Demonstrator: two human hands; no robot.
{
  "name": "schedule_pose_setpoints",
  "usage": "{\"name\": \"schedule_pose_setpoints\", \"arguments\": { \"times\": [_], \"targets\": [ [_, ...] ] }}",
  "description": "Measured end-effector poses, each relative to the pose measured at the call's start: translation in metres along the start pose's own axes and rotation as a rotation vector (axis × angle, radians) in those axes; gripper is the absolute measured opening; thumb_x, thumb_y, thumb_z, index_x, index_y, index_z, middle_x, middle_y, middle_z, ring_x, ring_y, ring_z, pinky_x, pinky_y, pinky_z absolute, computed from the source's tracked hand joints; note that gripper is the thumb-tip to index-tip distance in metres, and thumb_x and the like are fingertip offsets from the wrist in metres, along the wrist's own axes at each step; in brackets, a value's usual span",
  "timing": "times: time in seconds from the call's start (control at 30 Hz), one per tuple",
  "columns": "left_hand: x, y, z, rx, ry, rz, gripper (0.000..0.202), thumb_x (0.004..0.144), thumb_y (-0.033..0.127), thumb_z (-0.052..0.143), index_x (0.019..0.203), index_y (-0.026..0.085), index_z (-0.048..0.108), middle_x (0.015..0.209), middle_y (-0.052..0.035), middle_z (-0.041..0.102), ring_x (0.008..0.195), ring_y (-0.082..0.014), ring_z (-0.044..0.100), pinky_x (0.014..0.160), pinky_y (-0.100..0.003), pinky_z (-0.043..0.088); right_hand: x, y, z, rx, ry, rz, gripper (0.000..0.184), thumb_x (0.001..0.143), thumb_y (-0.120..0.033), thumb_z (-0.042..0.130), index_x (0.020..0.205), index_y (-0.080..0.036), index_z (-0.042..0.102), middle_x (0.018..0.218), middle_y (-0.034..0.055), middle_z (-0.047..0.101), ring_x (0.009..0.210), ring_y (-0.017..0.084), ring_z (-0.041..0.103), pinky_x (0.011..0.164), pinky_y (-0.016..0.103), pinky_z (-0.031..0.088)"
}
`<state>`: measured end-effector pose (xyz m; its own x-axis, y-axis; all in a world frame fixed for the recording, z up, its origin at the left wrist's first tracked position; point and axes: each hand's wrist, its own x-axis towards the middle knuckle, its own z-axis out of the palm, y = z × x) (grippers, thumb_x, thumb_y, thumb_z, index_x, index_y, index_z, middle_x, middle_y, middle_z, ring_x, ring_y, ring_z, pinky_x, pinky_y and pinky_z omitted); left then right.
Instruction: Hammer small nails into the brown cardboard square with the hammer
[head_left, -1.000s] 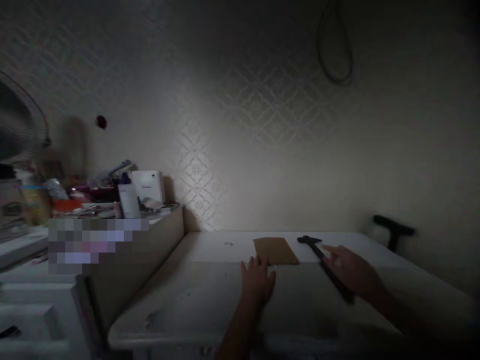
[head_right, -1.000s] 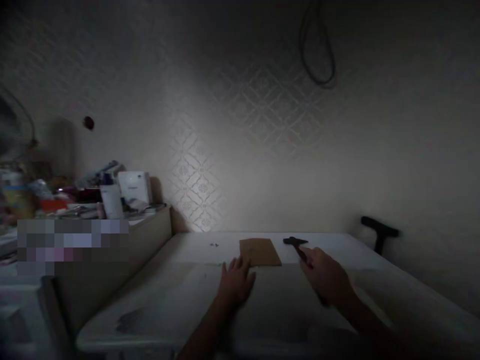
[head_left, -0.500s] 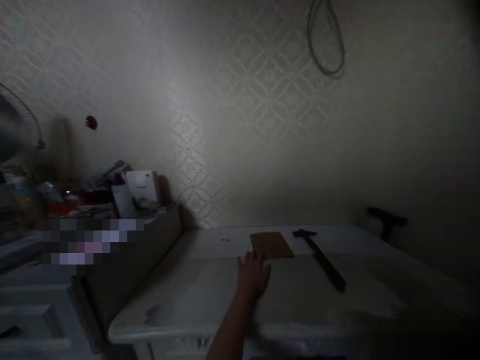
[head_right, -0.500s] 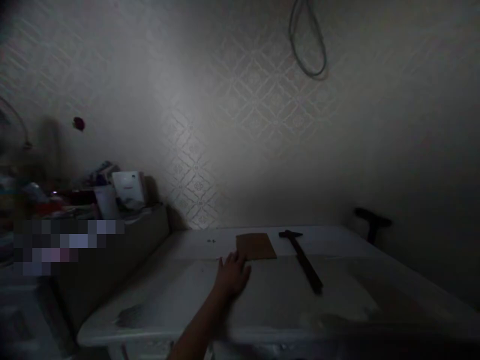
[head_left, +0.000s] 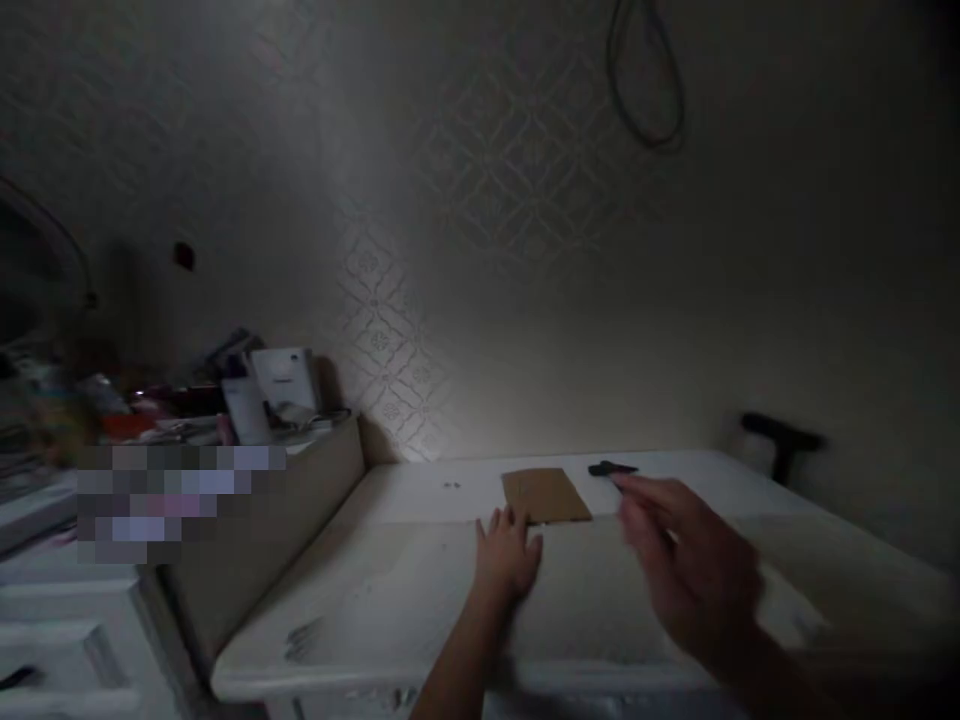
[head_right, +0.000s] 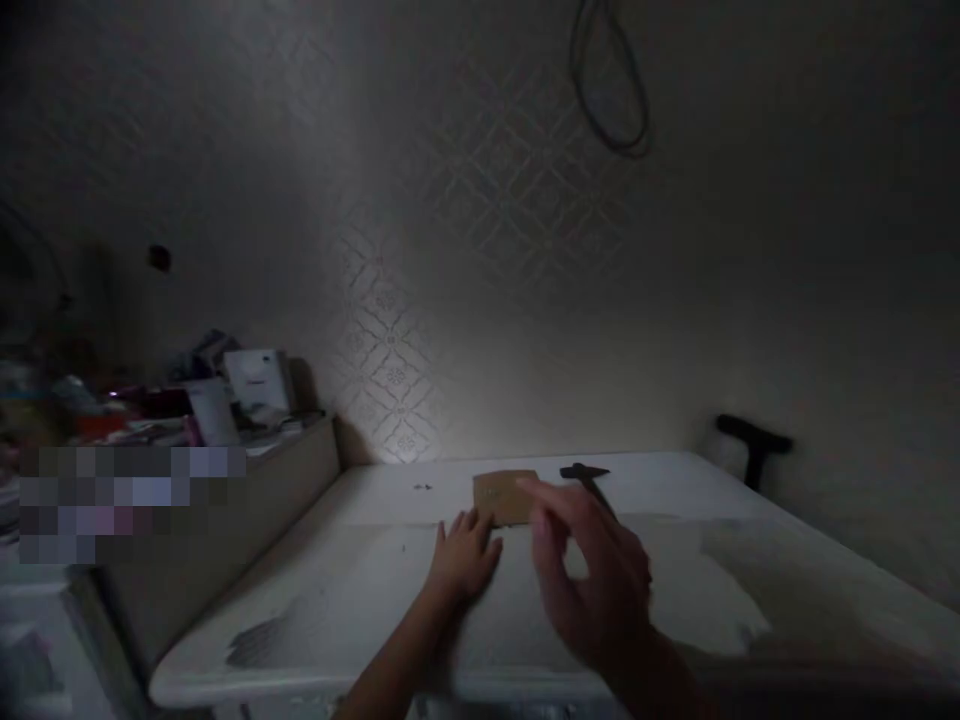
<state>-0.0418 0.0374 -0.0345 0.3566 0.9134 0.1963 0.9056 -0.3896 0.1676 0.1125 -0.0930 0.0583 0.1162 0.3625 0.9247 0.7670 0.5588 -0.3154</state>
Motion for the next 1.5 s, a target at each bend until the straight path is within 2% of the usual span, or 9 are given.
{"name": "schedule_pose_setpoints", "arguments": {
  "times": [0.07, 0.17, 0.23, 0.33, 0.63, 0.9, 1.03, 1.23, 1.5],
  "targets": [
    [-0.001, 0.001, -0.001, 0.003, -0.004, -0.003, 0.053, 0.094, 0.046, 0.030, 0.141, 0.025, 0.041, 0.147, -0.0108, 0.042, 0.137, -0.0313, 0.033, 0.111, -0.060, 0.021, 0.001, 0.038, 0.039, -0.081, -0.137, 0.060, 0.035, 0.095, -0.032, 0.039, 0.120, -0.020, 0.061, 0.111, 0.0113, 0.067, 0.095, 0.020, 0.065, 0.082, 0.034, 0.054],
    [-0.001, 0.002, -0.004, 0.004, -0.034, -0.011, 0.054, 0.095, 0.046, 0.028, 0.141, 0.024, 0.041, 0.149, -0.0113, 0.038, 0.138, -0.0309, 0.032, 0.111, -0.060, 0.020, -0.025, 0.099, 0.084, -0.296, -0.483, 0.207, 0.045, 0.090, -0.031, 0.041, 0.128, -0.012, 0.057, 0.132, 0.0185, 0.057, 0.123, 0.030, 0.052, 0.100, 0.045, 0.044],
    [-0.001, 0.002, -0.005, -0.009, -0.046, -0.016, 0.054, 0.094, 0.047, 0.028, 0.142, 0.023, 0.040, 0.151, -0.0116, 0.037, 0.138, -0.0312, 0.030, 0.111, -0.061, 0.019, -0.050, 0.128, 0.099, -0.407, -0.670, 0.277, 0.046, 0.089, -0.030, 0.041, 0.128, -0.011, 0.058, 0.135, 0.0179, 0.056, 0.129, 0.032, 0.047, 0.106, 0.049, 0.037],
    [-0.001, 0.001, -0.004, -0.028, -0.041, -0.006, 0.055, 0.094, 0.047, 0.028, 0.142, 0.024, 0.039, 0.151, -0.0108, 0.036, 0.139, -0.0308, 0.030, 0.112, -0.061, 0.018, -0.072, 0.145, 0.103, -0.445, -0.801, 0.257, 0.049, 0.093, -0.032, 0.033, 0.133, -0.013, 0.055, 0.142, 0.0151, 0.050, 0.132, 0.032, 0.043, 0.108, 0.054, 0.031],
    [0.009, -0.009, -0.005, -0.020, -0.022, -0.012, 0.057, 0.094, 0.049, 0.030, 0.146, 0.026, 0.034, 0.153, -0.0095, 0.033, 0.139, -0.0306, 0.030, 0.112, -0.062, 0.015, -0.076, 0.146, 0.103, -0.528, -0.822, 0.204, 0.051, 0.095, -0.032, 0.027, 0.136, -0.013, 0.050, 0.144, 0.0125, 0.048, 0.132, 0.030, 0.043, 0.107, 0.053, 0.033],
    [0.048, -0.069, -0.013, 0.127, 0.007, -0.199, 0.054, 0.096, 0.046, 0.032, 0.144, 0.024, 0.038, 0.152, -0.0117, 0.035, 0.139, -0.0339, 0.030, 0.109, -0.065, 0.020, -0.081, 0.153, 0.103, -0.529, -0.765, 0.170, 0.051, 0.094, -0.033, 0.028, 0.133, -0.016, 0.054, 0.140, 0.0120, 0.052, 0.128, 0.030, 0.048, 0.103, 0.052, 0.038],
    [0.054, -0.087, -0.014, 0.132, -0.031, -0.214, 0.057, 0.096, 0.051, 0.030, 0.144, 0.022, 0.038, 0.154, -0.0107, 0.031, 0.140, -0.0344, 0.027, 0.107, -0.066, 0.022, -0.079, 0.150, 0.102, -0.528, -0.751, 0.158, 0.049, 0.093, -0.032, 0.030, 0.131, -0.016, 0.056, 0.139, 0.0110, 0.054, 0.127, 0.029, 0.049, 0.103, 0.050, 0.037],
    [0.052, -0.090, -0.017, 0.154, -0.021, -0.210, 0.050, 0.097, 0.041, 0.029, 0.136, 0.017, 0.049, 0.147, -0.0136, 0.042, 0.137, -0.0331, 0.032, 0.106, -0.067, 0.023, -0.080, 0.151, 0.102, -0.525, -0.714, 0.153, 0.047, 0.092, -0.032, 0.032, 0.129, -0.018, 0.058, 0.136, 0.0111, 0.057, 0.126, 0.028, 0.050, 0.104, 0.048, 0.037],
    [0.045, -0.085, -0.021, 0.189, -0.002, -0.147, 0.044, 0.096, 0.035, 0.034, 0.130, 0.019, 0.055, 0.143, -0.0126, 0.048, 0.137, -0.0337, 0.032, 0.108, -0.066, 0.020, -0.079, 0.151, 0.102, -0.512, -0.722, 0.148, 0.047, 0.092, -0.031, 0.032, 0.128, -0.016, 0.058, 0.136, 0.0122, 0.057, 0.125, 0.029, 0.051, 0.103, 0.048, 0.039]
  ]
}}
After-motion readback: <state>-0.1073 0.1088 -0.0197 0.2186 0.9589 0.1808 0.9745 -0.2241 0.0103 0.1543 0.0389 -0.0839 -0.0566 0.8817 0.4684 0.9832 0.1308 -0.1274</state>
